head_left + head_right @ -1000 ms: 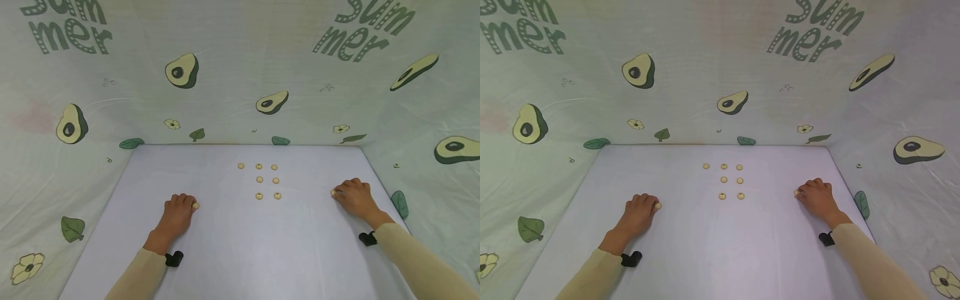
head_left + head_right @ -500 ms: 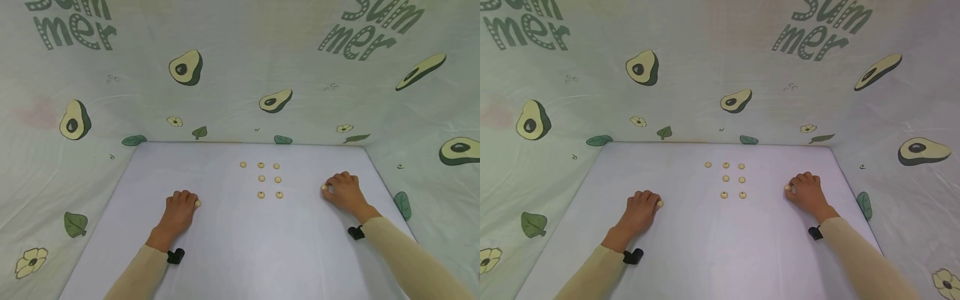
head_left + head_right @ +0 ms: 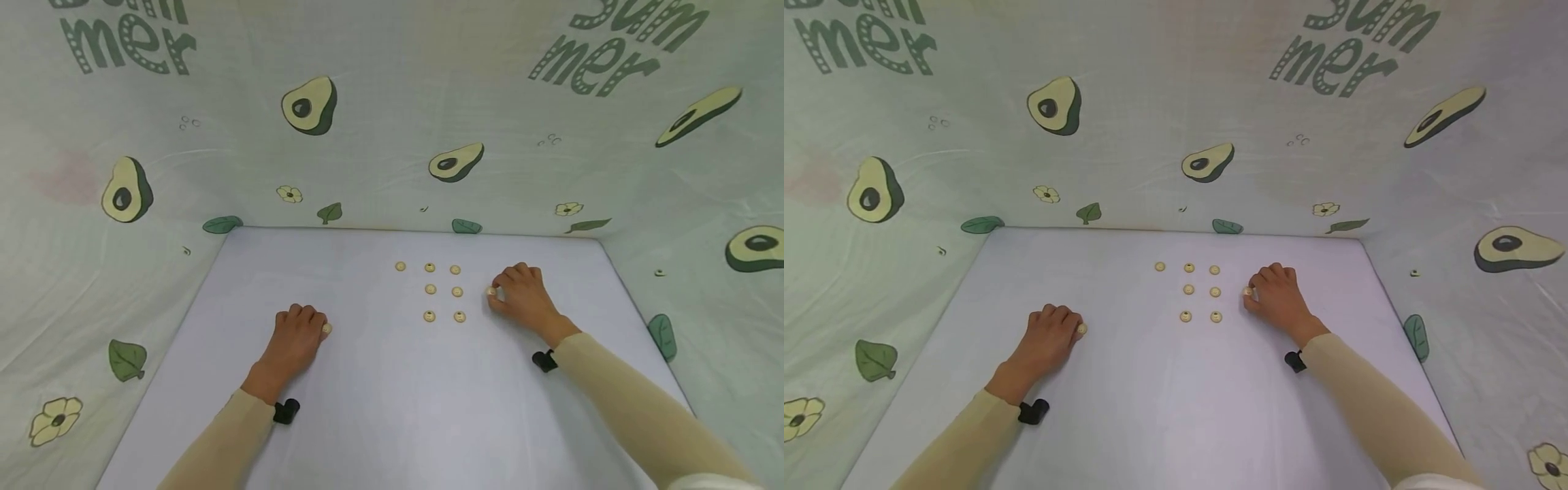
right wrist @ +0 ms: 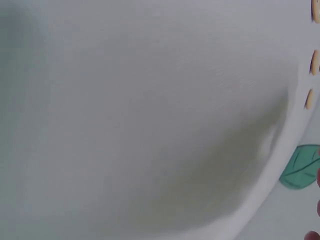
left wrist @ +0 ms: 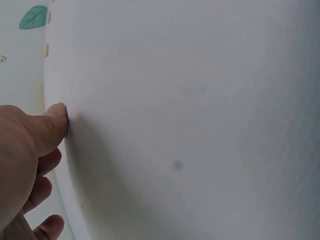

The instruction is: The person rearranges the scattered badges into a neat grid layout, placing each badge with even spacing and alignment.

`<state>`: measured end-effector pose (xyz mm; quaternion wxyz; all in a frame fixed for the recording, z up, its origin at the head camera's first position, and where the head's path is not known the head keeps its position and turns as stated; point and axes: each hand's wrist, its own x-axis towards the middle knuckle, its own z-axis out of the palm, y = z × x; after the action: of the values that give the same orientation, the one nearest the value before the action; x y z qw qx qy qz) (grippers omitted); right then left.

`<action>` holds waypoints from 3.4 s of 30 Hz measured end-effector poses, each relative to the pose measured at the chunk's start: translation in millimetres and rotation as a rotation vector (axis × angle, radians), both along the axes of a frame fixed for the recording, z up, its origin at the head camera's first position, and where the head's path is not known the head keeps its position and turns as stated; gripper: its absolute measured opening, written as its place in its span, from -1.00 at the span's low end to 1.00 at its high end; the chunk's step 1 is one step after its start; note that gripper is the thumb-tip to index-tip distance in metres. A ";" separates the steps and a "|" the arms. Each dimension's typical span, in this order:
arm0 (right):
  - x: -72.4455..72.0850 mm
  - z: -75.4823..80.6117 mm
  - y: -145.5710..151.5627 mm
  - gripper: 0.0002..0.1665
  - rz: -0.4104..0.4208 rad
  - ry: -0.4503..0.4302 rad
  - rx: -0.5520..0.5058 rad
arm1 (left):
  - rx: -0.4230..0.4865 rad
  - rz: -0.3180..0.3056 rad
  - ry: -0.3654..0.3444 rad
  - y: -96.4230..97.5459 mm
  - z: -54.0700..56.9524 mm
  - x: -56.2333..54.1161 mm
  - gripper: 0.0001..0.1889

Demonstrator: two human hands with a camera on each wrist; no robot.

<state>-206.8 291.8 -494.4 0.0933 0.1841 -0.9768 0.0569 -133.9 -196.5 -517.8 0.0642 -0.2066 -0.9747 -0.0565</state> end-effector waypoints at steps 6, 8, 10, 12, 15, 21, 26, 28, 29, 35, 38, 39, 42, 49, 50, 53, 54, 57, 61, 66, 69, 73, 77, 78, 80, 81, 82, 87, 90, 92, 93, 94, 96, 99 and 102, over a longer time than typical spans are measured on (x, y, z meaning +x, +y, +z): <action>-10.7 4.1 -34.1 -0.71 0.060 0.015 -0.012 | -0.026 -0.025 0.001 2.5 3.8 -0.6 -0.78; -13.5 4.1 -44.7 -0.71 0.083 0.017 -0.019 | -0.032 -0.023 0.002 3.0 4.0 -0.3 -0.78; -16.4 4.1 -54.6 -0.72 0.108 0.016 -0.023 | -0.040 -0.019 -0.003 3.5 3.2 -0.4 -0.79; -19.6 3.5 -64.1 -0.72 0.133 0.014 -0.013 | -0.038 -0.018 -0.002 4.2 2.5 -0.4 -0.81; -24.7 1.5 -77.6 -0.72 0.157 0.002 0.010 | -0.026 -0.020 0.015 5.0 1.0 -0.2 -0.83; -33.0 -0.7 -106.6 -0.68 0.185 -0.035 0.018 | -0.011 -0.014 0.031 3.1 -1.8 0.8 -0.84; -36.1 -3.2 -124.5 -0.72 0.216 -0.032 0.016 | 0.015 -0.011 0.023 3.4 -1.2 2.4 -0.82; -37.0 -3.9 -130.9 -0.71 0.231 -0.027 0.012 | 0.015 -0.012 0.023 3.6 -1.5 2.5 -0.81; -37.7 -4.2 -134.3 -0.71 0.237 -0.025 0.013 | 0.012 -0.011 0.022 3.5 -1.9 2.3 -0.81; -43.1 -5.5 -154.7 -0.71 0.249 -0.039 0.022 | 0.000 0.003 0.002 2.7 -3.2 1.1 -0.80; -45.7 -6.7 -162.8 -0.72 0.245 -0.065 0.033 | -0.004 0.005 -0.005 2.4 -2.2 1.2 -0.81; -46.3 -7.2 -165.0 -0.72 0.243 -0.075 0.038 | -0.005 0.005 -0.006 2.3 -1.9 1.2 -0.82; -47.3 -8.6 -169.0 -0.71 0.236 -0.104 0.054 | -0.008 0.001 -0.002 2.9 -0.7 1.6 -0.85; -48.9 -10.7 -174.1 -0.68 0.229 -0.138 0.078 | -0.018 -0.004 0.002 3.4 0.8 1.7 -0.86; -48.8 -10.7 -174.5 -0.67 0.229 -0.142 0.082 | -0.019 -0.004 0.004 3.5 1.0 1.6 -0.86; -48.6 -10.5 -174.8 -0.66 0.225 -0.147 0.092 | -0.026 -0.008 0.010 3.4 1.9 1.7 -0.85; -48.7 -10.3 -174.8 -0.66 0.225 -0.148 0.093 | -0.031 -0.011 0.013 3.4 2.7 1.6 -0.84; -48.7 -9.7 -174.7 -0.65 0.227 -0.147 0.097 | -0.049 -0.017 0.012 2.8 6.2 1.1 -0.80; -49.0 -10.5 -174.6 -0.66 0.233 -0.140 0.093 | -0.076 -0.028 -0.006 0.3 8.9 -3.7 -0.77; -48.3 -10.6 -175.4 -0.67 0.232 -0.137 0.089 | -0.092 -0.054 -0.020 -1.9 15.9 -7.6 -0.78; -48.1 -10.9 -175.7 -0.66 0.229 -0.136 0.099 | -0.105 -0.069 -0.021 -2.1 19.2 -9.0 -0.79; -47.8 -11.4 -175.5 -0.65 0.225 -0.132 0.111 | -0.138 -0.086 -0.015 -1.8 19.6 -11.4 -0.79; -47.0 -11.5 -175.2 -0.64 0.223 -0.132 0.114 | -0.170 -0.110 0.009 -1.2 17.0 -13.5 -0.77; -46.9 -11.7 -175.1 -0.64 0.223 -0.132 0.115 | -0.173 -0.114 0.017 -0.9 16.1 -13.9 -0.77; -46.9 -12.1 -175.1 -0.64 0.225 -0.131 0.115 | -0.182 -0.118 0.038 0.0 13.7 -15.1 -0.77; -47.0 -12.2 -175.1 -0.64 0.227 -0.130 0.114 | -0.182 -0.117 0.049 0.8 12.5 -15.9 -0.77; -47.2 -12.4 -175.2 -0.65 0.230 -0.128 0.111 | -0.181 -0.115 0.065 1.8 11.4 -16.6 -0.77; -48.2 -14.3 -174.8 -0.67 0.237 -0.113 0.108 | -0.135 -0.112 0.185 9.6 6.1 -20.8 -0.77; -48.8 -14.8 -174.0 -0.67 0.241 -0.113 0.110 | -0.094 -0.124 0.264 16.6 3.0 -23.6 -0.79; -49.3 -14.7 -173.8 -0.67 0.244 -0.113 0.113 | -0.075 -0.135 0.291 21.9 1.7 -25.6 -0.79; -49.6 -14.6 -173.7 -0.67 0.246 -0.113 0.117 | -0.073 -0.140 0.298 24.7 1.2 -26.5 -0.79; -49.8 -14.5 -173.7 -0.67 0.247 -0.113 0.120 | -0.073 -0.145 0.294 27.6 0.7 -27.5 -0.79; -50.1 -14.4 -173.6 -0.67 0.250 -0.115 0.130 | -0.085 -0.153 0.274 34.6 0.8 -29.0 -0.78; -50.1 -14.0 -174.0 -0.66 0.254 -0.121 0.135 | -0.115 -0.169 0.238 48.1 1.1 -31.8 -0.78; -49.8 -13.2 -174.6 -0.66 0.257 -0.117 0.142 | -0.134 -0.191 0.205 64.4 2.5 -35.3 -0.77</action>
<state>-256.6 117.2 -507.6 0.0150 0.3099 -0.9506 0.0095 -169.2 -132.1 -515.3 0.1437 -0.3071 -0.9405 0.0243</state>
